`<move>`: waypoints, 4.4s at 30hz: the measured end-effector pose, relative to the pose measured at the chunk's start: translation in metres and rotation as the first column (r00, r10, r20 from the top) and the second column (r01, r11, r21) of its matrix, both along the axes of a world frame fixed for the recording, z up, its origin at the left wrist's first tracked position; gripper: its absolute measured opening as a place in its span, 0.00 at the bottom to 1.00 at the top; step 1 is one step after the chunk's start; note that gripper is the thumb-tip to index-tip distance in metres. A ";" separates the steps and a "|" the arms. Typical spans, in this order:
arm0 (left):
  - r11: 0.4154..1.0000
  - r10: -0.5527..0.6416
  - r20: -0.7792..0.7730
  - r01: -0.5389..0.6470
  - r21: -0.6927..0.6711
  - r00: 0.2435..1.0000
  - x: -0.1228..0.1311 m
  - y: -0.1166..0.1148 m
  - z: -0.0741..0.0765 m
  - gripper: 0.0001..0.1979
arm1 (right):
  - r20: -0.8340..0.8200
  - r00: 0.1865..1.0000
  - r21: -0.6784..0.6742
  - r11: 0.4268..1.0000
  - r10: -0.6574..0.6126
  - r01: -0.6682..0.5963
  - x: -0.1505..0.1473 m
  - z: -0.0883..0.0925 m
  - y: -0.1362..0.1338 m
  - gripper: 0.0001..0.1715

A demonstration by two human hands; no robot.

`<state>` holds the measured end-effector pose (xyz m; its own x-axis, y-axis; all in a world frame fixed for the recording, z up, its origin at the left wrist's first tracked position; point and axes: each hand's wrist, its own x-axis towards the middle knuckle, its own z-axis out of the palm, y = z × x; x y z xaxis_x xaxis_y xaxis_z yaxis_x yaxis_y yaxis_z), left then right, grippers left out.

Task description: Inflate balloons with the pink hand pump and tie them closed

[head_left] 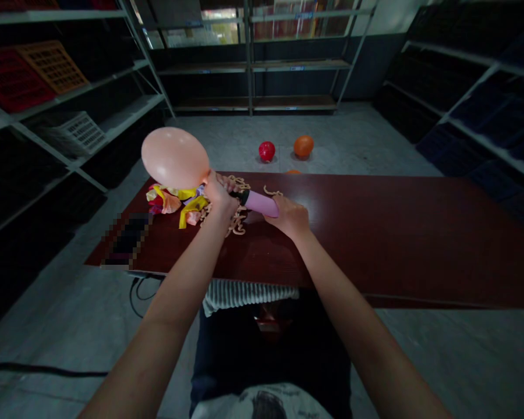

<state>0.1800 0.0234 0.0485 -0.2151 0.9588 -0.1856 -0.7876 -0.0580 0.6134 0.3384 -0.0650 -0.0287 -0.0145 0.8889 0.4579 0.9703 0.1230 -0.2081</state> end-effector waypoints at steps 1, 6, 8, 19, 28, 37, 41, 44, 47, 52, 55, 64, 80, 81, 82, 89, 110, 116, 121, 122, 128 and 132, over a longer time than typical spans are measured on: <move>1.000 0.013 0.022 -0.013 0.005 1.000 -0.010 -0.002 -0.006 0.28 | 0.045 0.999 -0.018 1.000 0.023 -0.022 -0.002 0.000 -0.001 0.25; 0.998 0.033 0.089 -0.038 0.046 0.996 -0.063 -0.010 -0.011 0.26 | 0.152 0.981 -0.040 0.993 0.117 -0.112 -0.008 0.000 0.000 0.23; 0.997 0.075 0.096 -0.078 0.023 0.993 -0.083 -0.010 0.000 0.24 | 0.164 0.977 -0.042 0.990 0.139 -0.134 -0.008 0.000 0.001 0.24; 0.992 0.086 -0.043 -0.081 0.100 0.995 -0.133 -0.008 0.073 0.27 | 0.095 0.980 0.060 0.981 0.177 -0.183 -0.009 0.004 -0.003 0.22; 0.993 0.013 -0.085 -0.003 0.120 0.996 0.003 0.018 0.070 0.27 | -0.133 0.979 0.079 0.983 -0.152 0.163 0.004 -0.003 0.005 0.25; 0.997 -0.060 -0.029 0.061 0.043 0.998 0.059 0.011 0.024 0.26 | -0.132 0.960 0.045 0.966 -0.248 0.256 0.011 -0.004 0.008 0.23; 1.000 -0.019 0.007 0.018 0.021 1.000 0.033 0.009 0.021 0.24 | -0.083 0.985 0.049 0.986 -0.154 0.159 0.005 0.000 0.006 0.24; 1.000 -0.002 0.057 0.001 0.008 0.998 0.009 0.004 0.016 0.23 | -0.015 0.998 0.039 0.997 -0.065 0.065 -0.001 0.004 0.003 0.25; 1.000 0.005 0.079 -0.006 0.012 0.997 -0.016 0.001 0.014 0.22 | 0.055 0.998 0.008 1.000 -0.021 0.020 -0.004 0.004 -0.001 0.24; 1.000 0.013 0.062 -0.014 0.018 0.998 -0.068 0.004 0.017 0.20 | 0.138 0.990 0.008 1.000 0.029 -0.030 -0.002 0.003 -0.005 0.21; 0.997 0.043 0.011 -0.044 0.066 0.999 -0.103 0.006 0.025 0.21 | 0.149 0.986 0.005 0.997 0.077 -0.078 -0.005 0.004 -0.005 0.18; 0.961 0.045 -0.151 -0.002 0.277 0.987 -0.101 -0.006 0.098 0.29 | -0.069 0.989 0.077 0.989 0.128 -0.123 -0.007 0.003 -0.002 0.21; 0.977 -0.076 -0.176 0.108 0.184 0.982 0.084 0.001 0.046 0.26 | -0.289 0.932 0.062 0.967 -0.218 0.245 0.017 -0.007 0.012 0.24; 0.978 -0.078 -0.173 0.109 0.176 0.982 0.081 0.001 0.045 0.26 | -0.274 0.941 0.067 0.972 -0.199 0.226 0.019 -0.007 0.012 0.24; 0.980 -0.079 -0.166 0.107 0.167 0.983 0.076 0.001 0.043 0.26 | -0.251 0.951 0.073 0.977 -0.179 0.203 0.021 -0.006 0.012 0.24; 1.000 0.024 -0.042 -0.023 0.021 0.999 0.032 0.003 0.015 0.24 | -0.079 0.992 0.031 0.995 -0.093 0.096 0.020 -0.001 0.003 0.20; 0.936 -0.039 -0.203 0.106 0.335 0.978 -0.030 -0.024 0.151 0.28 | -0.450 0.885 -0.015 0.990 0.117 -0.139 0.017 0.001 -0.013 0.35; 0.965 -0.115 -0.198 0.156 0.209 0.973 0.046 0.011 0.144 0.27 | -0.544 0.839 -0.025 0.999 0.017 -0.036 0.030 -0.003 -0.008 0.24; 0.965 -0.134 -0.353 0.204 0.168 0.926 0.114 0.020 0.079 0.25 | -0.604 0.796 -0.052 0.999 -0.038 0.007 0.035 -0.008 -0.005 0.23; 0.967 -0.140 -0.371 0.208 0.150 0.918 0.121 0.018 0.068 0.25 | -0.600 0.796 -0.076 0.996 -0.073 0.034 0.035 -0.008 -0.005 0.23; 0.955 -0.213 -0.332 0.268 0.130 0.919 0.124 0.009 0.058 0.24 | -0.559 0.824 -0.067 0.995 -0.094 0.068 0.038 -0.007 -0.008 0.25; 0.970 -0.203 -0.270 0.231 0.072 0.941 0.099 0.013 0.052 0.24 | -0.434 0.894 -0.075 0.994 -0.110 0.085 0.036 -0.005 -0.008 0.27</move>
<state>0.2791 0.0361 0.1006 -0.0273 0.9983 -0.0507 -0.6029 0.0240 0.7975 0.3744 -0.0734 -0.0333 0.2641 0.8984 0.3509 0.7870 0.0096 -0.6169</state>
